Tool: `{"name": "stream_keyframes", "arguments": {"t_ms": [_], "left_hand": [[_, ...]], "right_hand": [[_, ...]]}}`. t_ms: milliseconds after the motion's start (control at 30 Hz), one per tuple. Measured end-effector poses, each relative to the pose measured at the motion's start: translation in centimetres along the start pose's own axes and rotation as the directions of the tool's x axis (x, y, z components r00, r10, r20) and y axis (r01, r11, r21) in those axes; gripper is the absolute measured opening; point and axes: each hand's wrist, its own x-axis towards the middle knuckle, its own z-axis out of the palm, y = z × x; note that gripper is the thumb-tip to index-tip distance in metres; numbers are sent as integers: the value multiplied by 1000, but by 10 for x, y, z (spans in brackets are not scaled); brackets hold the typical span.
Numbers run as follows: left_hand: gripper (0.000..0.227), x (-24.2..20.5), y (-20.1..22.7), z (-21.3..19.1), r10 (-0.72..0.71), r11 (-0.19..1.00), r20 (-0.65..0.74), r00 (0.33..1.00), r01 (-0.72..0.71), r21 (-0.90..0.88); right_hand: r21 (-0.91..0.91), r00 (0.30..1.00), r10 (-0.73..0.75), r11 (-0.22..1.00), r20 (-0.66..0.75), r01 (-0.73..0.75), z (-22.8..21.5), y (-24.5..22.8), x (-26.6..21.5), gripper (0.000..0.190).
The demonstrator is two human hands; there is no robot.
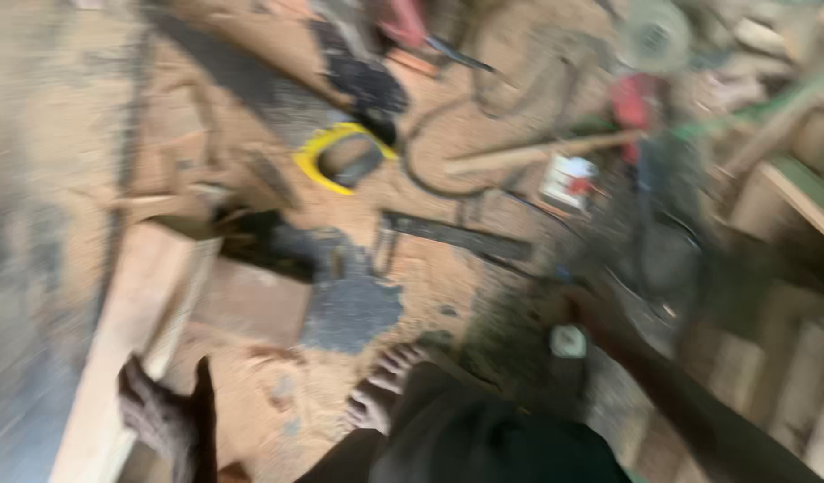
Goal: The person marks a wooden plank with a square and pencil, then applies a substance from a container to the plank's surface using a small piece of wood. They rub the substance into the wood and wipe the plank with their hand.
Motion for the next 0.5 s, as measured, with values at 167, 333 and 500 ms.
{"name": "stream_keyframes", "arguments": {"t_ms": [167, 333, 500], "left_hand": [[109, 50, -54, -34, -37, 999, 29, 999, 36, 25], [115, 117, -48, 6, -32, 995, 227, 973, 10, 95], [116, 64, -21, 31, -66, 984, 54, 996, 57, 166]], "right_hand": [[-421, 893, -382, 788, 237, 449, 101, 4, 27, 42], [-548, 553, -387, 135, 738, 825, 257, 48, -22, 49], [-607, -65, -975, -184, 212, 773, 324, 91, -13, 40]]}}
